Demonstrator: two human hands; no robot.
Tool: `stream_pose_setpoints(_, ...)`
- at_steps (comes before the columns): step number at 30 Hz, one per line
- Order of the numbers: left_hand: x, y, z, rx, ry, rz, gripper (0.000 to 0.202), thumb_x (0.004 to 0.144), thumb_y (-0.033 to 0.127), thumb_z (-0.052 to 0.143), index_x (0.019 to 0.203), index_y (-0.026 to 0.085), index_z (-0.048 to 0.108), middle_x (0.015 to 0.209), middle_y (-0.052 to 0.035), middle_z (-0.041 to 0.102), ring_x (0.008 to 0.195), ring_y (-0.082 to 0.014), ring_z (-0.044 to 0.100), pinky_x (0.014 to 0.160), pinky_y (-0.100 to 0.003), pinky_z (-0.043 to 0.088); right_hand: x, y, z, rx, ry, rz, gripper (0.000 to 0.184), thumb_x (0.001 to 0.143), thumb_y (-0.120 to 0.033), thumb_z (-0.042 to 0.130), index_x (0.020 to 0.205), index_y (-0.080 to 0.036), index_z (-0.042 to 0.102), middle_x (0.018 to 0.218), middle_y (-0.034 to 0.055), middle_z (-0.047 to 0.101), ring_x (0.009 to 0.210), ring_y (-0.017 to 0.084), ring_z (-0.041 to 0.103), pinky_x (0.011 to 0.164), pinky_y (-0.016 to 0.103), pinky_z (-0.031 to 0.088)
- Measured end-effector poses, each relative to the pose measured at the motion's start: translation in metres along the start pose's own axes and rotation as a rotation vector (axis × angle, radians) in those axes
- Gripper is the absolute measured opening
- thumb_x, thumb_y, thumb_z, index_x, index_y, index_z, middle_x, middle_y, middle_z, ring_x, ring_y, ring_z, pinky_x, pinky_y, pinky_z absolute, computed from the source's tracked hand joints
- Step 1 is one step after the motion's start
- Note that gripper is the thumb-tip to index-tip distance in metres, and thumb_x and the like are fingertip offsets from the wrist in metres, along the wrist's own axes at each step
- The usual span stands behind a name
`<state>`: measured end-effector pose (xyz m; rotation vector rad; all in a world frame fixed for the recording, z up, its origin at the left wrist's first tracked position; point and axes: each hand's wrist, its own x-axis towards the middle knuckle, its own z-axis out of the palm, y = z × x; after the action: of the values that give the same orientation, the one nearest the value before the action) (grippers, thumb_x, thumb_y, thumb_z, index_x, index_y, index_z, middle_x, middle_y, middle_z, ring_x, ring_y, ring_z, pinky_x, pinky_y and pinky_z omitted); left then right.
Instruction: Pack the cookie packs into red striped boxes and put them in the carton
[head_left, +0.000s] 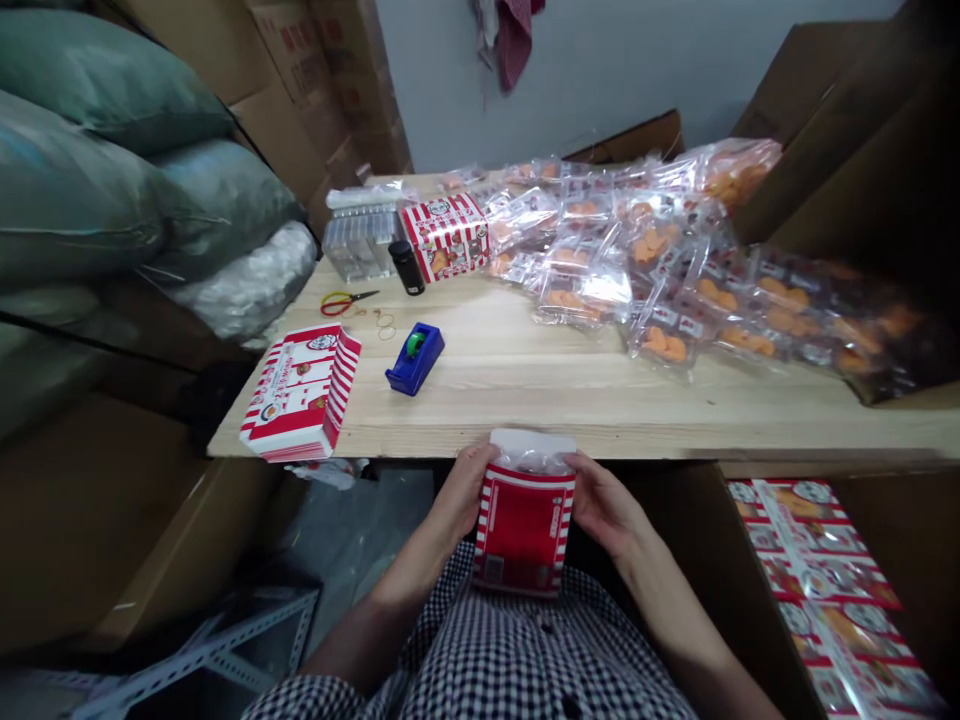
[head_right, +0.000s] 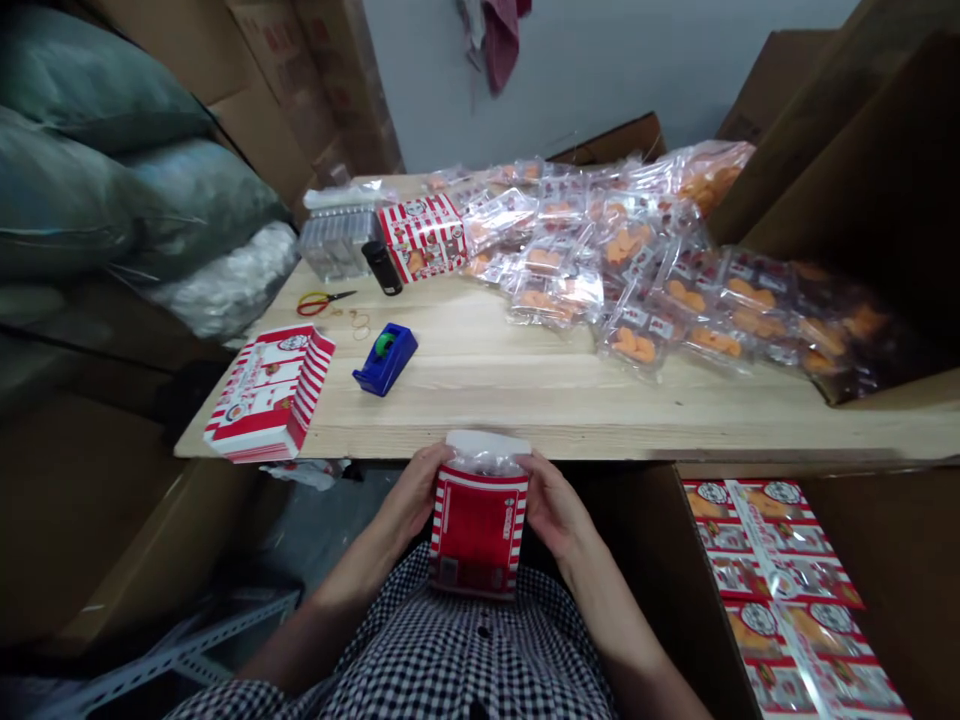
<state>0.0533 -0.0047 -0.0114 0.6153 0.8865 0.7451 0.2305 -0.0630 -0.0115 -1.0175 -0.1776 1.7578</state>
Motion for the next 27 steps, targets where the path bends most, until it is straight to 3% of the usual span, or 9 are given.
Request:
stream_pose_setpoints(5, 0.010, -0.019, -0.024, 0.007, -0.012, -0.072, 0.020, 0.067, 0.013, 0.065, 0.084, 0.013, 0.075, 0.066, -0.0015, 0.068, 0.056, -0.0121, 0.056, 0.058, -0.022, 0.043, 0.021, 0.026, -0.022, -0.050, 0.084, -0.043, 0.013, 0.063, -0.021, 0.075, 0.073, -0.022, 0.068, 0.070, 0.0012, 0.073, 0.063, 0.021, 0.067, 0.061, 0.033, 0.054)
stream_pose_setpoints(9, 0.013, -0.021, -0.042, -0.005, -0.064, -0.063, 0.030, 0.066, 0.012, 0.067, 0.095, 0.013, 0.077, 0.080, -0.0059, 0.074, 0.067, -0.0154, 0.064, 0.068, -0.025, 0.048, 0.028, 0.032, -0.027, -0.055, 0.117, -0.129, 0.016, 0.059, -0.017, 0.074, 0.072, -0.023, 0.067, 0.070, -0.0017, 0.072, 0.059, 0.018, 0.064, 0.060, 0.031, 0.053)
stream_pose_setpoints(13, 0.004, -0.012, -0.050, 0.019, -0.217, -0.037, 0.027, 0.077, 0.024, 0.068, 0.100, 0.014, 0.079, 0.102, -0.0123, 0.076, 0.095, -0.0251, 0.070, 0.090, -0.035, 0.050, 0.026, 0.033, -0.028, -0.089, 0.119, -0.202, 0.012, 0.061, -0.015, 0.071, 0.071, -0.021, 0.071, 0.076, 0.0002, 0.075, 0.071, 0.021, 0.068, 0.069, 0.033, 0.055)
stream_pose_setpoints(16, 0.000, -0.005, -0.050, 0.240, -0.297, 0.065, 0.030, 0.083, 0.029, 0.068, 0.107, 0.016, 0.078, 0.121, -0.0140, 0.072, 0.117, -0.0288, 0.064, 0.107, -0.039, 0.042, 0.023, 0.031, -0.028, -0.124, 0.111, -0.242, 0.010, 0.063, -0.014, 0.071, 0.069, -0.021, 0.074, 0.087, 0.0027, 0.077, 0.084, 0.023, 0.071, 0.080, 0.034, 0.055)
stream_pose_setpoints(19, 0.003, -0.006, -0.052, 0.436, -0.252, 0.137, 0.028, 0.085, 0.031, 0.069, 0.108, 0.019, 0.078, 0.121, -0.0123, 0.073, 0.117, -0.0285, 0.064, 0.107, -0.041, 0.043, 0.018, 0.029, -0.029, -0.165, 0.074, -0.225, 0.011, 0.069, -0.020, 0.072, 0.078, -0.021, 0.078, 0.094, 0.0054, 0.078, 0.090, 0.024, 0.072, 0.086, 0.036, 0.055)
stream_pose_setpoints(23, 0.011, -0.015, -0.059, 0.403, -0.191, 0.188, 0.022, 0.085, 0.031, 0.070, 0.100, 0.017, 0.079, 0.113, -0.0125, 0.075, 0.110, -0.0283, 0.068, 0.100, -0.041, 0.048, 0.013, 0.028, -0.034, -0.285, -0.071, -0.201, 0.023, 0.082, -0.032, 0.069, 0.100, -0.022, 0.079, 0.115, 0.0076, 0.075, 0.104, 0.025, 0.070, 0.094, 0.039, 0.052)
stream_pose_setpoints(27, 0.015, -0.013, -0.061, 0.405, -0.196, 0.197, 0.022, 0.084, 0.031, 0.071, 0.100, 0.017, 0.079, 0.111, -0.0127, 0.076, 0.107, -0.0274, 0.069, 0.098, -0.040, 0.050, 0.016, 0.030, -0.033, -0.415, -0.080, -0.339, 0.019, 0.080, -0.032, 0.077, 0.098, -0.026, 0.078, 0.116, 0.0055, 0.074, 0.108, 0.024, 0.068, 0.096, 0.039, 0.051)
